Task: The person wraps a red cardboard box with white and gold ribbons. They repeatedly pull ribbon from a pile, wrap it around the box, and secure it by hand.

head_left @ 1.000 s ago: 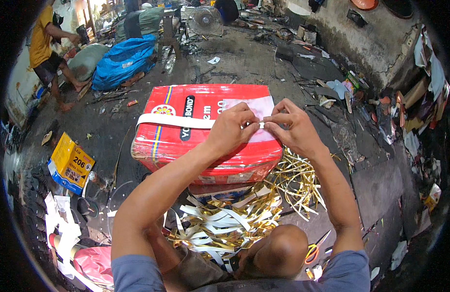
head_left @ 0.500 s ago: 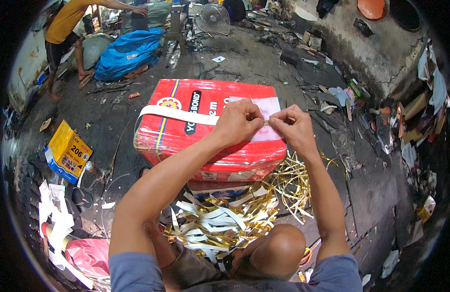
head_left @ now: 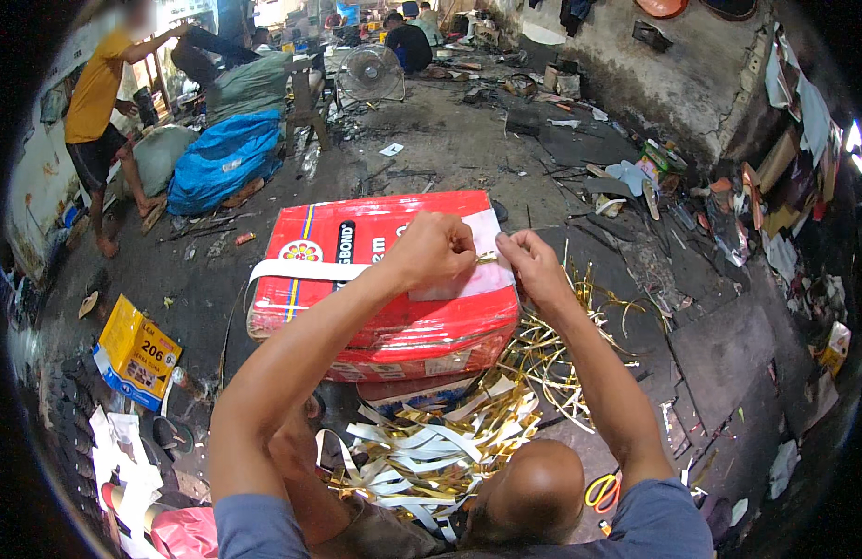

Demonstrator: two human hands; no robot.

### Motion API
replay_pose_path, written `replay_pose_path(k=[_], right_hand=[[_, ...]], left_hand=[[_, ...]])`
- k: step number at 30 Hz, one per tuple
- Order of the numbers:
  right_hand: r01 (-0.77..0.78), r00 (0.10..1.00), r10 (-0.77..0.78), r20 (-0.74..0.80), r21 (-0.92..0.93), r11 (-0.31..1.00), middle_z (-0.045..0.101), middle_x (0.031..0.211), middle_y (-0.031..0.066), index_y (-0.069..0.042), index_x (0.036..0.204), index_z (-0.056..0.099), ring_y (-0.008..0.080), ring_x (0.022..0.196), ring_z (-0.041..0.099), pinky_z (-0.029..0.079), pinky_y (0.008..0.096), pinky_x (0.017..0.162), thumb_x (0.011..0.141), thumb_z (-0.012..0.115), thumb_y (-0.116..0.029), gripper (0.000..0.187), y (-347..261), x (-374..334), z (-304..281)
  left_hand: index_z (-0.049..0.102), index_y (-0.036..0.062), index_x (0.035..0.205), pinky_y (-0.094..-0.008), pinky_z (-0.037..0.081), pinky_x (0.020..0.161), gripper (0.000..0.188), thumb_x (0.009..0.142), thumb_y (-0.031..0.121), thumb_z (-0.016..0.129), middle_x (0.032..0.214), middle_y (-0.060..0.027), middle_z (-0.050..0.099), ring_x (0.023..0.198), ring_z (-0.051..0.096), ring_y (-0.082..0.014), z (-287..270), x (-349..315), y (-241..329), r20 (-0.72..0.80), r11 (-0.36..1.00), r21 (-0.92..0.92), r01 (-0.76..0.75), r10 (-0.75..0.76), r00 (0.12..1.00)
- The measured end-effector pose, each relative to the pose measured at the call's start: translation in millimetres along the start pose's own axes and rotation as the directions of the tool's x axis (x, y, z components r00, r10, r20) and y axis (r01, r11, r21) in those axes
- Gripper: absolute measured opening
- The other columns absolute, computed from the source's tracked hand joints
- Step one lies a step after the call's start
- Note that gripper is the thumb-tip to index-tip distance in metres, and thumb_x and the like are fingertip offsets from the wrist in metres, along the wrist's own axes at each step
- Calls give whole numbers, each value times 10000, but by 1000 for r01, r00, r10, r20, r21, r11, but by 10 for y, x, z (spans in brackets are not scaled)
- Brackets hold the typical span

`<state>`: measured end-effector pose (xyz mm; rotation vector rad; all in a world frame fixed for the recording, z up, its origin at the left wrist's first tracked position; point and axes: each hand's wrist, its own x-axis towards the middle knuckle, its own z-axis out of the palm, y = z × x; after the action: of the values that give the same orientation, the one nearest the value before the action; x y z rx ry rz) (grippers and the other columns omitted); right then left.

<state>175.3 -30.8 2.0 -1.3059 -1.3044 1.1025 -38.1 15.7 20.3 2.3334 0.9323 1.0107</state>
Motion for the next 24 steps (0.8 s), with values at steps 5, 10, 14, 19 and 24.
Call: replay_pose_path(k=[5,10,14,19,24], right_hand=[[510,851,-525,0,-234,828,491,615,-51,-100,789,556,70,435,403,288,271,393,1020,671,-357,364,393,244,-2],[-242,968,181,172,466,851,410,622,-94,-185,788,492,28,420,279,171,221,376,1038,653,-293,316,23,-85,32],[-257,966,199,163,630,733,366,586,-109,-202,825,481,34,395,245,171,234,366,1047,642,-334,304,307,-56,93],[-354,935,230,270,671,651,459,634,-85,-192,860,526,58,403,321,219,246,367,1020,633,-513,374,485,-96,-52],[-204,974,220,-58,200,958,615,710,25,-92,872,628,153,557,616,493,298,454,1002,519,-693,625,-146,165,-167]], left_hand=[[743,16,836,-329,534,689,125,827,140,750,790,-101,703,738,667,-172,217,-17,71,-111,989,-146,-26,10,994],[744,1,837,-297,493,627,76,846,75,762,797,-59,667,699,620,-115,359,-142,83,-171,949,-315,23,-80,982],[740,-4,842,-276,478,617,82,871,73,749,817,-42,660,722,608,-76,365,-51,97,-140,944,-330,16,-66,988],[737,-6,828,-266,454,605,108,855,97,751,804,-39,667,707,598,-76,395,26,162,-160,959,-282,8,-55,986],[732,-8,814,-273,448,592,120,850,104,756,792,-32,660,685,581,-77,345,32,127,-188,966,-256,-39,-11,982]])
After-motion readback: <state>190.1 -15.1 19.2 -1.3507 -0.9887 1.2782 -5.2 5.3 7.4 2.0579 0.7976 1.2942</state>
